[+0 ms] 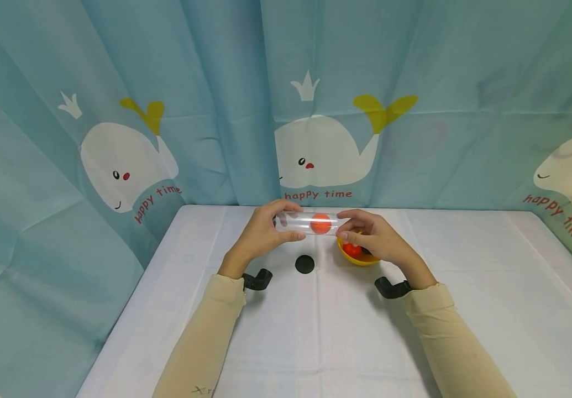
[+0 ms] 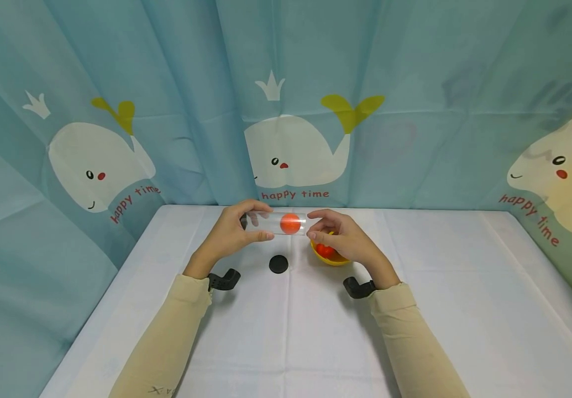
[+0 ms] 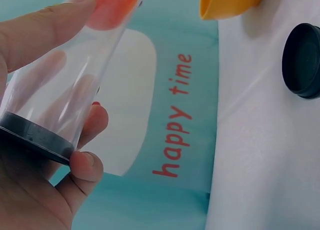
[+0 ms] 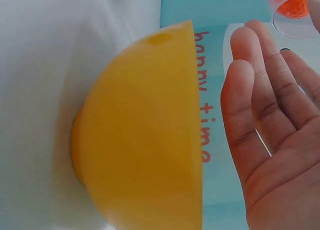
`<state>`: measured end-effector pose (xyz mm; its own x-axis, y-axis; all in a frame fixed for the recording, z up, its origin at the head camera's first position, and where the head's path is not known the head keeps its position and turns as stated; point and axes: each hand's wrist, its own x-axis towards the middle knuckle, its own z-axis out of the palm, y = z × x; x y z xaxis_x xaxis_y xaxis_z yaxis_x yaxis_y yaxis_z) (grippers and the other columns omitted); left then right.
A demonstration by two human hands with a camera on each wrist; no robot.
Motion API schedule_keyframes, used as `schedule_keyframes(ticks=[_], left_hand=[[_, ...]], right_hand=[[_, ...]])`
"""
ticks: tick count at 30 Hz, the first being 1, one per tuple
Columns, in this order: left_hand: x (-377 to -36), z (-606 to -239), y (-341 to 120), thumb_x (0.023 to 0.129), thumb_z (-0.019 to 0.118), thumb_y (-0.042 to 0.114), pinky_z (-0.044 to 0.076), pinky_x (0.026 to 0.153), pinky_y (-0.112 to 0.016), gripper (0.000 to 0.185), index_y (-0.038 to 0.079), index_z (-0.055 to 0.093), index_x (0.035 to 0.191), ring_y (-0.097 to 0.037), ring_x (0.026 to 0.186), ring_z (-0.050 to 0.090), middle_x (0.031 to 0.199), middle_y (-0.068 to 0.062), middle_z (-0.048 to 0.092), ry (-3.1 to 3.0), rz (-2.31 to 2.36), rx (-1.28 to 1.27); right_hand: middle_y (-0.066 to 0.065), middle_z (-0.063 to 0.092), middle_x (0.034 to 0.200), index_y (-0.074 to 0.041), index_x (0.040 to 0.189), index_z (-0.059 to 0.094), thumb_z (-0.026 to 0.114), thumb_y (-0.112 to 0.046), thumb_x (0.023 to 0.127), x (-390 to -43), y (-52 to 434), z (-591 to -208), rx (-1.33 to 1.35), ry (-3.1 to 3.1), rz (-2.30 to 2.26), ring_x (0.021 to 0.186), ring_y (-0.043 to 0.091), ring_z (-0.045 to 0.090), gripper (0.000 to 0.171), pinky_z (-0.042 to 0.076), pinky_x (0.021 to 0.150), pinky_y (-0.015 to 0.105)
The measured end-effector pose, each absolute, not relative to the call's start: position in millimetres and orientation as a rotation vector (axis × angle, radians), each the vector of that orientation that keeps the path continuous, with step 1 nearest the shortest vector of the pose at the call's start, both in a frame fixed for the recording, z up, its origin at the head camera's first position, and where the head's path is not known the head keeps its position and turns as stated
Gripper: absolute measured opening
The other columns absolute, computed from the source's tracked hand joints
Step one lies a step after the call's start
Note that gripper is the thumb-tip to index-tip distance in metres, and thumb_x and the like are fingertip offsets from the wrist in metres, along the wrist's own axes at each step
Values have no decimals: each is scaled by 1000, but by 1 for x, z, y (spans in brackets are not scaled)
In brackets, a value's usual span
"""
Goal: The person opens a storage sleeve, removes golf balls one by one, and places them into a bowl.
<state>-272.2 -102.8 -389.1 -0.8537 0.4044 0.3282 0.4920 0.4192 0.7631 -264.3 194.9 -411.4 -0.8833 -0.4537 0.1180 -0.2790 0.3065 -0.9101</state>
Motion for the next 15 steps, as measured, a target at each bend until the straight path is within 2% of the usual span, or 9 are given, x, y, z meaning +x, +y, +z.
schedule_keyframes(ticks=[5, 11, 15], left_hand=[[-272, -388, -102, 77, 92, 21, 55, 85, -54, 50, 16, 69, 121, -23, 101, 57, 124, -3, 67, -2559, -1441, -830], [-271, -387, -101, 77, 92, 23, 56, 85, -44, 51, 16, 68, 122, -22, 101, 59, 123, -3, 67, -2581, -1424, -837], [-271, -387, -101, 77, 92, 24, 56, 86, -44, 51, 18, 68, 122, -21, 101, 60, 122, -2, 68, -2582, -1426, -837]], right_hand=[[28, 69, 116, -2, 140, 55, 68, -17, 99, -264, 194, -413, -680, 2405, -1622, 100, 24, 71, 45, 56, 88, 21], [28, 69, 116, -5, 139, 56, 70, -19, 98, -264, 194, -413, -671, 2402, -1618, 98, 17, 70, 45, 56, 87, 22], [29, 68, 117, -7, 140, 55, 70, -19, 98, -263, 193, -412, -665, 2380, -1623, 97, 16, 70, 46, 56, 87, 23]])
